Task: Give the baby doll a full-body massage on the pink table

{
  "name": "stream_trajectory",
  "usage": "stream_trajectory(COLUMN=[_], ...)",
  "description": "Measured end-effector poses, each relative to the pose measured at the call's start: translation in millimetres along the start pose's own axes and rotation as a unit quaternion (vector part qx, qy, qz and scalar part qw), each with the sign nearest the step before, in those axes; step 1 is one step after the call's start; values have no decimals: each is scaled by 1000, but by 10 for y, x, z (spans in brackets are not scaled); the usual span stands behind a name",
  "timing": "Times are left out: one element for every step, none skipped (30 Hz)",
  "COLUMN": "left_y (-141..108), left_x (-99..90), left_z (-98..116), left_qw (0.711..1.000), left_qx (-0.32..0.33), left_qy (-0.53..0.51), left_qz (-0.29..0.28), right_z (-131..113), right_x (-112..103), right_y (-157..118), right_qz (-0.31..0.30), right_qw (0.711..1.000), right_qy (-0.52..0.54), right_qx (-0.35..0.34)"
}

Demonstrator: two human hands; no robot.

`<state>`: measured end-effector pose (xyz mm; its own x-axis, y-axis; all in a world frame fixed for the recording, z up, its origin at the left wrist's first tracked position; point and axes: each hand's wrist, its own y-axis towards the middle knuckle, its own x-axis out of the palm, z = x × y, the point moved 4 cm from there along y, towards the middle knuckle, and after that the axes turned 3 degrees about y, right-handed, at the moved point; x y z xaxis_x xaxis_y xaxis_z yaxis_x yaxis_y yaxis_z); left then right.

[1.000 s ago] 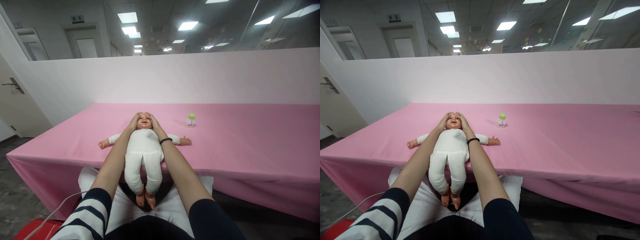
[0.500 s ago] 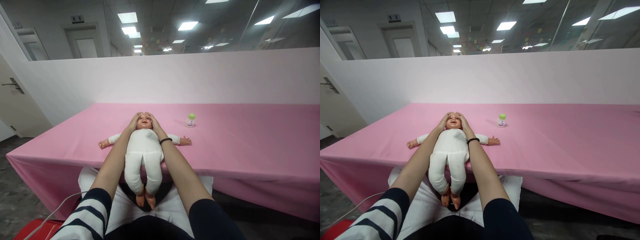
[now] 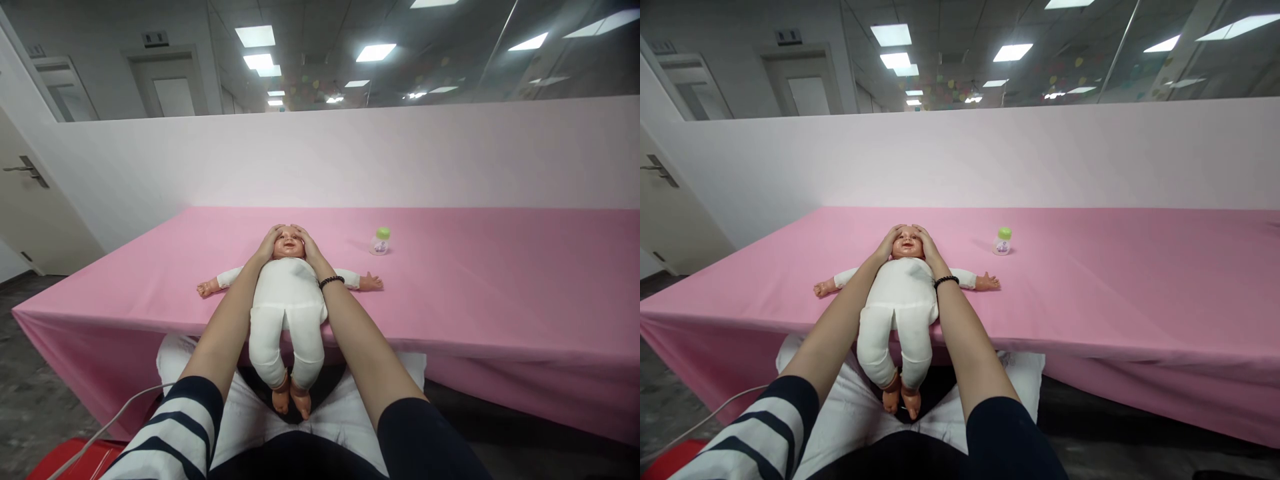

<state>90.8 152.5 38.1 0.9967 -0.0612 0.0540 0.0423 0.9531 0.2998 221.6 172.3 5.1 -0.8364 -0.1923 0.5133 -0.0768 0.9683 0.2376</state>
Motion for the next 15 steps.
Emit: stream_trajectory(left_y=[2,3,3,2,0,-1,-3,-3,-4,-3,-2,-1,1,2,3], left_x=[0,-1,-1,-2,-2,-2,-1,-1,0,0,1,0,0,-1,-2], left_z=[-5,-10,-14,-18,-21,-23,-24,-24,-24,-23,-21,-20,-19,-18,-18], left_qw=[1000,1000,1000,1000,1000,1000,1000,1000,1000,1000,1000,1000,1000,1000,1000], left_qx=[0,0,1,1,1,1,0,0,-1,-1,-2,-3,-5,-6,-7], left_qy=[-1,-1,-2,-2,-2,-3,-3,-4,-5,-6,-7,-8,-10,-12,-14], left_qz=[-1,-1,-2,-3,-5,-5,-6,-7,-7,-6,-6,-5,-4,-3,-4], right_z=[0,0,1,2,5,7,10,12,13,14,15,17,18,19,19], right_x=[-1,-2,-3,-4,-6,-8,-10,-13,-15,-18,-20,-22,-21,-19,-14], right_y=[0,1,2,4,7,10,14,18,21,24,26,27,27,26,26], right_qz=[0,0,1,1,2,3,4,4,5,6,7,7,7,6,6], right_qw=[1000,1000,1000,1000,1000,1000,1000,1000,1000,1000,1000,1000,1000,1000,1000], right_qy=[-1,-1,-2,-2,-2,-3,-3,-2,-3,-3,-3,-3,-3,-3,-2], right_qx=[0,-1,-2,-2,-3,-3,-4,-4,-5,-6,-7,-7,-7,-7,-7])
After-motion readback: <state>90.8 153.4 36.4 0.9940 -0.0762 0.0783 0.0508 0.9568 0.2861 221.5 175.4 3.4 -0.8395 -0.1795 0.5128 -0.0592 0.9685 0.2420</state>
